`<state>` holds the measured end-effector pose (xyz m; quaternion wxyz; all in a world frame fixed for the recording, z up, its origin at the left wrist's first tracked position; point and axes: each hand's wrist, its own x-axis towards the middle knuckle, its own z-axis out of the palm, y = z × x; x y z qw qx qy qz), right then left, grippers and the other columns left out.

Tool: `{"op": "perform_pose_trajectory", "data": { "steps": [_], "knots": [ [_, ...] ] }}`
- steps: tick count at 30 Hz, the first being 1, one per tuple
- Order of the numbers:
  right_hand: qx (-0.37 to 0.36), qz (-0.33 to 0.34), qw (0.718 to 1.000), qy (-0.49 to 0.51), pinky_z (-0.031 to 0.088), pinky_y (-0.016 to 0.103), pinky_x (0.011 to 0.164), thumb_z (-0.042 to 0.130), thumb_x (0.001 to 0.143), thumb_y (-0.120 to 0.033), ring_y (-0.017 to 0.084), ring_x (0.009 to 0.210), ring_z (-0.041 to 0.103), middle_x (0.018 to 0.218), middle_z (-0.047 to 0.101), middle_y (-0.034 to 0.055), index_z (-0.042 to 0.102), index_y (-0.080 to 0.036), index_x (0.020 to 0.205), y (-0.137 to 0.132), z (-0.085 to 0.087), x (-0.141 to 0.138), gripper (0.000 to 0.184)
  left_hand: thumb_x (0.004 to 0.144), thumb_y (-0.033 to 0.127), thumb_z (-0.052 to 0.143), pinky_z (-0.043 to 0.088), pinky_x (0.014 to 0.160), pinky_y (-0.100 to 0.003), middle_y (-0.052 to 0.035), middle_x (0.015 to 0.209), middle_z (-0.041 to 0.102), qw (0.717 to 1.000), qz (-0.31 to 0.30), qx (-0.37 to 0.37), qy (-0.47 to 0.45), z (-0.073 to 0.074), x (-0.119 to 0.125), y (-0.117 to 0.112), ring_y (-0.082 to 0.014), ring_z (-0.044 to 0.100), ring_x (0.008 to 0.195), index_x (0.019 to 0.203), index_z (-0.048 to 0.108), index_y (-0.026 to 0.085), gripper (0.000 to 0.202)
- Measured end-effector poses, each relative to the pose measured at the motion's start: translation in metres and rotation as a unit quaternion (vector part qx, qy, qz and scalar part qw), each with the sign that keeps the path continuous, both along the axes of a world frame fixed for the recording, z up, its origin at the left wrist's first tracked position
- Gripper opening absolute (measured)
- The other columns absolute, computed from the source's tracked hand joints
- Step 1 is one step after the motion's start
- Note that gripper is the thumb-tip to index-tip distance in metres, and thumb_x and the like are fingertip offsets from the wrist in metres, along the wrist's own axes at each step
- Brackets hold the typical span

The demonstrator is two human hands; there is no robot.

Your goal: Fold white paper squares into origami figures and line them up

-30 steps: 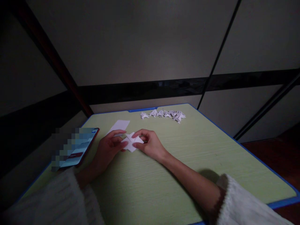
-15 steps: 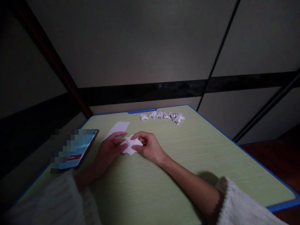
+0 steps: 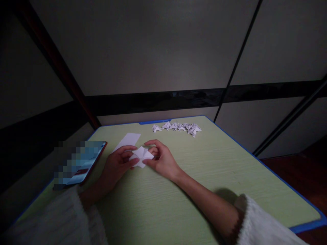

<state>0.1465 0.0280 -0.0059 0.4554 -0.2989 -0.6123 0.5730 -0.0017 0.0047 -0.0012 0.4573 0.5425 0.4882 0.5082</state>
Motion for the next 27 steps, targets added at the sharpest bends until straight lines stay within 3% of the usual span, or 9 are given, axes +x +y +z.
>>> {"op": "perform_pose_trajectory", "data": {
  "steps": [6,12,18,27],
  "knots": [
    [-0.005,-0.032,0.999,-0.014,0.036,0.02,0.048,0.065,0.055,-0.016,0.007,0.051,0.048,0.059,0.051,-0.0051,0.047,-0.017,0.085,0.0003,0.0017,0.0025,0.035,0.053,0.018,0.065,0.039,0.041,-0.018,0.0035,0.058,0.058,1.0,-0.007,-0.017,-0.006,-0.0031,0.0006,0.0016,-0.0079,0.05,0.047,0.079,0.051,0.014,0.029],
    [-0.033,-0.049,0.998,0.021,0.035,0.02,0.048,0.066,0.051,-0.015,0.006,0.049,0.044,0.055,0.049,-0.0064,0.048,-0.016,0.083,0.0013,0.0041,0.0021,0.037,0.052,0.014,0.066,0.039,0.045,-0.017,0.0015,0.064,0.061,0.997,-0.064,-0.037,-0.034,-0.0016,0.0042,-0.0002,-0.0088,0.053,0.054,0.075,0.054,0.013,0.027],
    [-0.044,-0.019,0.999,0.005,0.033,0.019,0.049,0.068,0.05,-0.014,0.005,0.048,0.042,0.054,0.048,-0.0066,0.05,-0.014,0.079,0.0016,0.0032,0.0024,0.034,0.059,0.025,0.061,0.037,0.04,-0.017,0.004,0.05,0.054,0.996,-0.013,-0.052,-0.068,0.0024,0.0043,-0.0016,-0.0067,0.047,0.044,0.066,0.054,0.012,0.016],
    [-0.059,-0.016,0.998,0.017,0.034,0.02,0.05,0.069,0.049,-0.015,0.005,0.049,0.044,0.054,0.05,-0.0063,0.05,-0.014,0.078,0.0007,0.0052,0.0024,0.035,0.063,0.032,0.057,0.026,0.033,-0.015,0.0062,0.043,0.047,0.998,-0.025,-0.045,-0.019,-0.0033,0.0013,0.0011,-0.003,0.035,0.033,0.057,0.051,0.013,0.021]
  ]
}}
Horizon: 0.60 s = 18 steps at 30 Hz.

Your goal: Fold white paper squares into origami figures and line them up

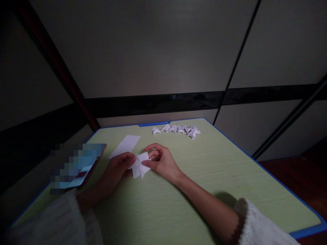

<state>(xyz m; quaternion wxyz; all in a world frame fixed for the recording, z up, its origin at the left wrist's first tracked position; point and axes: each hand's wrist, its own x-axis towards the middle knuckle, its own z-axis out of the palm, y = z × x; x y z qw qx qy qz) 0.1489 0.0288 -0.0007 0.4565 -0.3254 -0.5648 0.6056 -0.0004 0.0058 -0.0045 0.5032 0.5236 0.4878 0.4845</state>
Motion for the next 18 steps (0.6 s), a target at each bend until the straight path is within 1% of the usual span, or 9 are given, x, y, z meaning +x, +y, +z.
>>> {"op": "perform_pose_trajectory", "data": {
  "steps": [5,7,9,11,15,18],
  "knots": [
    [-0.015,-0.001,1.0,0.022,0.034,0.02,0.048,0.071,0.046,-0.013,0.005,0.047,0.045,0.055,0.053,-0.0061,0.051,-0.015,0.079,-0.0004,-0.0003,-0.0008,0.038,0.062,0.034,0.057,0.023,0.031,-0.015,0.0065,0.04,0.046,0.999,-0.043,-0.002,0.033,-0.0014,0.0008,0.0008,-0.0031,0.035,0.032,0.053,0.048,0.013,0.024],
    [-0.027,-0.006,0.999,0.036,0.033,0.019,0.047,0.071,0.046,-0.014,0.005,0.045,0.045,0.054,0.054,-0.0061,0.051,-0.015,0.079,-0.0006,-0.0004,-0.0011,0.038,0.062,0.034,0.057,0.024,0.031,-0.015,0.0064,0.04,0.047,0.997,-0.067,-0.001,0.045,-0.0029,0.0008,0.0007,-0.003,0.034,0.031,0.054,0.049,0.013,0.023],
    [-0.039,-0.008,0.998,0.05,0.033,0.019,0.047,0.071,0.046,-0.015,0.005,0.045,0.046,0.053,0.055,-0.006,0.052,-0.016,0.079,-0.0007,-0.0008,-0.0012,0.038,0.062,0.034,0.057,0.024,0.031,-0.016,0.0062,0.041,0.048,0.996,-0.078,0.0,0.052,-0.0037,0.0009,0.0004,-0.0032,0.035,0.031,0.056,0.051,0.013,0.023],
    [-0.048,-0.005,0.997,0.062,0.033,0.019,0.048,0.071,0.047,-0.016,0.005,0.046,0.047,0.054,0.056,-0.0055,0.052,-0.015,0.079,-0.0007,-0.0013,-0.0012,0.037,0.061,0.033,0.058,0.025,0.032,-0.016,0.0061,0.041,0.048,0.996,-0.065,0.001,0.053,-0.0031,0.0013,-0.0003,-0.0033,0.035,0.032,0.057,0.052,0.013,0.022],
    [-0.066,0.011,0.995,0.079,0.032,0.019,0.048,0.071,0.049,-0.017,0.005,0.047,0.048,0.057,0.057,-0.0048,0.053,-0.015,0.078,-0.0004,-0.0025,-0.0017,0.035,0.061,0.03,0.059,0.026,0.034,-0.016,0.0061,0.041,0.048,0.999,-0.016,0.016,0.044,0.0009,0.0019,-0.0014,-0.0033,0.035,0.033,0.053,0.051,0.013,0.021],
    [-0.077,0.005,0.993,0.088,0.03,0.018,0.046,0.071,0.049,-0.017,0.004,0.045,0.046,0.053,0.056,-0.0056,0.053,-0.014,0.076,-0.0003,-0.002,-0.0023,0.033,0.062,0.029,0.058,0.027,0.034,-0.016,0.0055,0.042,0.049,0.999,-0.011,0.012,0.036,0.0025,0.0015,-0.0015,-0.0038,0.036,0.033,0.055,0.053,0.013,0.019]
  ]
}}
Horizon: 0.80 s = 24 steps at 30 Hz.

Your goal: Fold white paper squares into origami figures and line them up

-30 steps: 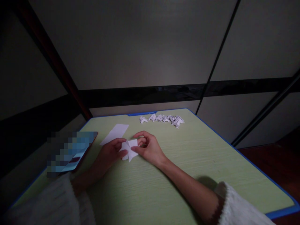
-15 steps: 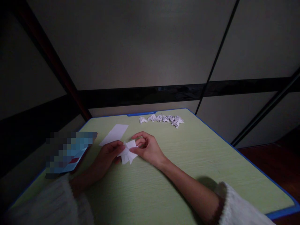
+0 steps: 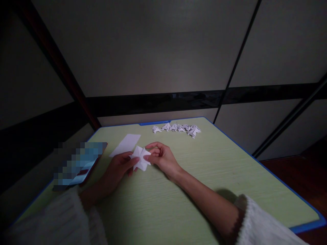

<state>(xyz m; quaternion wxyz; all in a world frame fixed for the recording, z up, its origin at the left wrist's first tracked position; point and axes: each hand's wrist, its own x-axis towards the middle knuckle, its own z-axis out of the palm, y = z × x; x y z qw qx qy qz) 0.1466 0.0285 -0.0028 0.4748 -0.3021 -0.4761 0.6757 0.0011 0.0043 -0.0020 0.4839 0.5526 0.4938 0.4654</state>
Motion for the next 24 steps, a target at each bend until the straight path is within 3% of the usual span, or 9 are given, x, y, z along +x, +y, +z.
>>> {"op": "perform_pose_trajectory", "data": {
  "steps": [5,15,24],
  "knots": [
    [-0.034,0.005,0.999,0.014,0.028,0.017,0.045,0.071,0.049,-0.016,0.003,0.042,0.043,0.049,0.055,-0.0063,0.053,-0.013,0.074,0.0,0.002,0.001,0.031,0.059,0.029,0.062,0.028,0.035,-0.016,0.0052,0.042,0.049,0.999,-0.019,-0.014,-0.032,-0.001,-0.001,0.0,-0.0037,0.037,0.035,0.053,0.054,0.012,0.02],
    [-0.102,0.13,0.985,0.058,0.036,0.014,0.047,0.069,0.053,-0.014,0.003,0.047,0.051,0.056,0.059,-0.003,0.053,-0.012,0.067,-0.002,-0.002,0.004,0.021,0.06,0.028,0.063,0.031,0.035,-0.016,0.0036,0.045,0.053,0.991,-0.084,-0.032,-0.094,-0.01,-0.004,0.001,-0.0042,0.041,0.037,0.061,0.059,0.012,0.016],
    [-0.097,0.096,0.989,0.056,0.035,0.013,0.045,0.07,0.052,-0.012,0.003,0.045,0.049,0.054,0.057,-0.0042,0.053,-0.012,0.065,0.001,-0.002,0.004,0.021,0.057,0.026,0.065,0.032,0.035,-0.015,0.004,0.046,0.052,0.992,-0.061,-0.041,-0.101,-0.009,-0.003,0.001,-0.0041,0.041,0.039,0.06,0.058,0.012,0.016]
  ]
}}
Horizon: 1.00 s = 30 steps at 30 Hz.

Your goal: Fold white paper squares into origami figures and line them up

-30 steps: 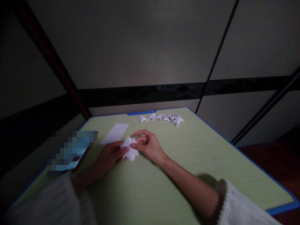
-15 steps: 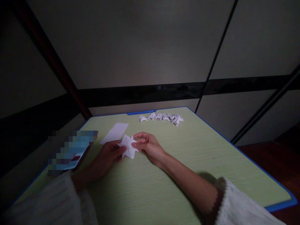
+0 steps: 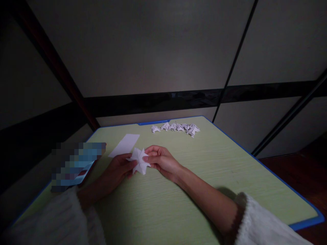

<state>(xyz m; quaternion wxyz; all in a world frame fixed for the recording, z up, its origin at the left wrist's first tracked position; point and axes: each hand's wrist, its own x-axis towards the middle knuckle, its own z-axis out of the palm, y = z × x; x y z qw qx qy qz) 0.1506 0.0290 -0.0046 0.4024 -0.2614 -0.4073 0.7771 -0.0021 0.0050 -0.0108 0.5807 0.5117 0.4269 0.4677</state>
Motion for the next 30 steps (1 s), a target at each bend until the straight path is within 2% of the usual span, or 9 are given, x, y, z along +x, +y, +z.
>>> {"op": "perform_pose_trajectory", "data": {
  "steps": [12,22,30],
  "knots": [
    [0.015,0.02,1.0,-0.009,0.034,0.016,0.049,0.069,0.055,-0.017,0.004,0.049,0.049,0.057,0.057,-0.0029,0.057,-0.013,0.065,-0.002,0.001,0.0,0.016,0.057,0.027,0.064,0.029,0.035,-0.016,0.0042,0.042,0.05,0.999,-0.014,0.005,0.047,0.008,0.002,-0.003,-0.0042,0.039,0.035,0.056,0.059,0.012,0.016],
    [0.035,-0.084,0.996,-0.018,0.025,0.017,0.044,0.07,0.051,-0.018,0.003,0.043,0.04,0.049,0.054,-0.0046,0.057,-0.012,0.061,0.002,0.001,0.0,0.018,0.054,0.026,0.066,0.03,0.036,-0.016,0.0048,0.044,0.051,0.999,0.033,-0.008,0.022,0.009,0.003,-0.001,-0.0051,0.041,0.039,0.061,0.056,0.013,0.018],
    [0.028,-0.084,0.996,-0.025,0.025,0.018,0.045,0.072,0.049,-0.021,0.003,0.043,0.04,0.048,0.052,-0.0049,0.057,-0.013,0.06,0.002,0.002,0.0,0.02,0.059,0.023,0.063,0.031,0.039,-0.016,0.0041,0.045,0.051,0.999,0.036,0.0,0.03,0.011,0.002,-0.002,-0.0051,0.041,0.04,0.055,0.054,0.013,0.013]
  ]
}}
